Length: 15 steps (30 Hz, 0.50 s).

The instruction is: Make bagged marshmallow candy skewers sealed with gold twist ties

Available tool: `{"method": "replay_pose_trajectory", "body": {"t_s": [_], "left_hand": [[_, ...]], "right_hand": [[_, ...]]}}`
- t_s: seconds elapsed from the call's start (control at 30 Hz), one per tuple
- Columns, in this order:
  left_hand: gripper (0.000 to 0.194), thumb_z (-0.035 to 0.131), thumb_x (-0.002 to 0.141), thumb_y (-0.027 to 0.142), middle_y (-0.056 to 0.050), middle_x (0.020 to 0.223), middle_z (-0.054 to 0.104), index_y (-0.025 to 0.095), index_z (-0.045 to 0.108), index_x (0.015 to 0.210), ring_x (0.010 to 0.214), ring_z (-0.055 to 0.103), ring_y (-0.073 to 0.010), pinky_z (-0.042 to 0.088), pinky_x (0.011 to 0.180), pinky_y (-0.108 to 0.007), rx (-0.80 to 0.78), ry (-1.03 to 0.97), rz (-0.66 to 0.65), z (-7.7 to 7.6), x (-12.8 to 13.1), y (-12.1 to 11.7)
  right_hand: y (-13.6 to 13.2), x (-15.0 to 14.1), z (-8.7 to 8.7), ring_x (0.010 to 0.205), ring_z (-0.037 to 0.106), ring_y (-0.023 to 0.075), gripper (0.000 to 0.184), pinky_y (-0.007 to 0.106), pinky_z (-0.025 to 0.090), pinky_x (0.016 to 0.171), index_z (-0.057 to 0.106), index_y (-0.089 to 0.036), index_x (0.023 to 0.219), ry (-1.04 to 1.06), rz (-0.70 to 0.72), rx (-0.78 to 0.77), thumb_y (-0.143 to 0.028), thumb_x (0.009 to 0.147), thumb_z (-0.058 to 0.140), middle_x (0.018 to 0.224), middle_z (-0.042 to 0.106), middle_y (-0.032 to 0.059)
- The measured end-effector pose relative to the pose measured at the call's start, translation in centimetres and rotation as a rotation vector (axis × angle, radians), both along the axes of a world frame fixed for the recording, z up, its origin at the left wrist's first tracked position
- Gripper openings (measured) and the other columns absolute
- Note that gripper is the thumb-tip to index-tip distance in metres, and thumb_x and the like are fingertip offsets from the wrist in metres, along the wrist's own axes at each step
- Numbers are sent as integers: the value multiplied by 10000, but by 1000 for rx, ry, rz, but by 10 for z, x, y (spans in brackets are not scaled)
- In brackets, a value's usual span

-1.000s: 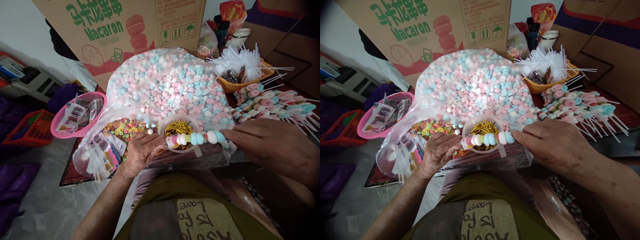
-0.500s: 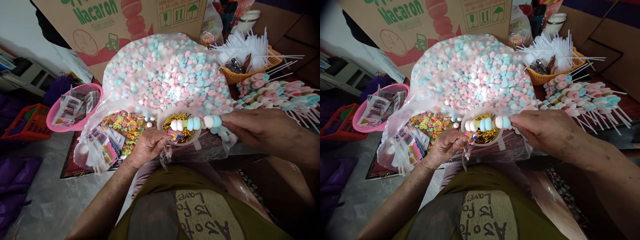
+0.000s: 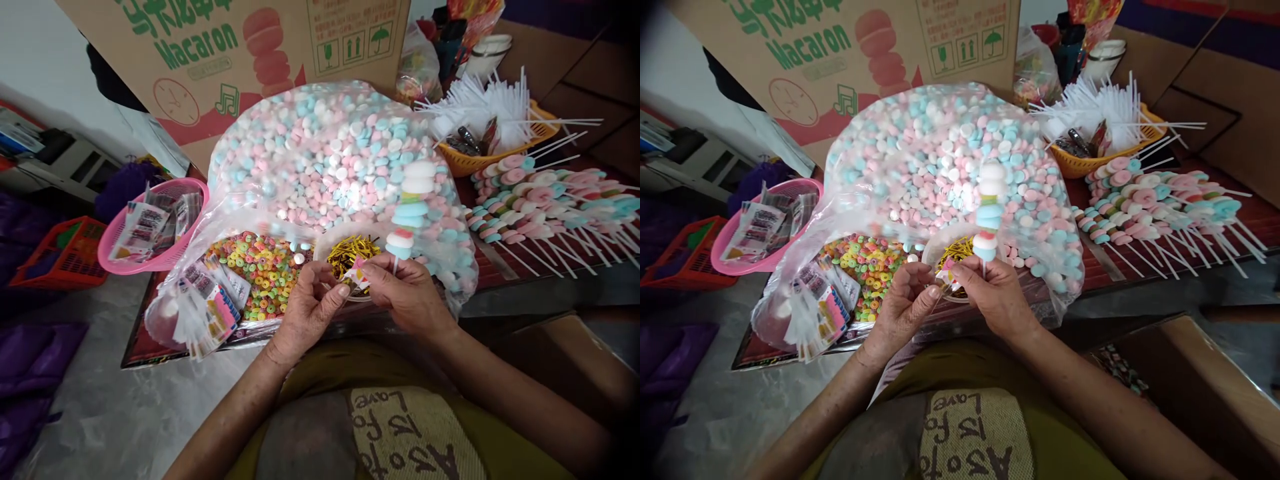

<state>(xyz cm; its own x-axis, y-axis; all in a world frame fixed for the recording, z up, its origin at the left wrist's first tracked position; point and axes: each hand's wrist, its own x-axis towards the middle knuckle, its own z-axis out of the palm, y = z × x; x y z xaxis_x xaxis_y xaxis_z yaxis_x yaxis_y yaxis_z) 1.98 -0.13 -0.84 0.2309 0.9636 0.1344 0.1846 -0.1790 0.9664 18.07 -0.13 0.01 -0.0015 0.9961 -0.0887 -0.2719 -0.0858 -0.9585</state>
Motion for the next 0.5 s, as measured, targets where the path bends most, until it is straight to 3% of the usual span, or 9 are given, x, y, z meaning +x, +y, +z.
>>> {"method": "replay_pose_trajectory", "body": {"t_s": [0.07,0.13,0.27,0.4,0.5], "left_hand": [[316,708,755,384,40,706,548,191,518,916,603,513,-86,423,563,-197,-124,-116,19,-4,-1,-3],[296,749,714,369,40,671,546,173,547,808,598,511,-83,422,568,-197,-151,-142,18,-4,-4,-4],[186,720,752,321,17,654,607,163,626,727,584,534,-94,446,576,-219,2,-35,53,0,-15,-2],[100,678,798,289,-22,799,721,196,714,796,713,638,-137,518,686,-261,193,-31,118,4,-29,0],[104,676,803,261,-36,890,746,225,746,870,827,674,-164,541,785,-298,255,-21,111,6,-39,2]], "right_hand": [[-1,-3,0,389,217,41,336,220,170,408,535,-168,625,60,-69,-31,-450,692,706,399,308,-103],[-1,-6,1,392,211,38,347,215,166,405,517,-169,614,75,-110,-36,-440,676,724,398,306,-104],[0,0,2,402,204,42,366,210,173,400,465,-181,602,11,-62,10,-449,751,666,426,296,-99],[-5,38,10,468,330,69,163,199,265,423,555,-194,799,-355,-105,191,-347,848,584,550,412,-69],[-12,74,21,555,440,88,80,202,355,490,596,-195,812,-761,-64,463,-219,871,548,640,497,-36]]}}
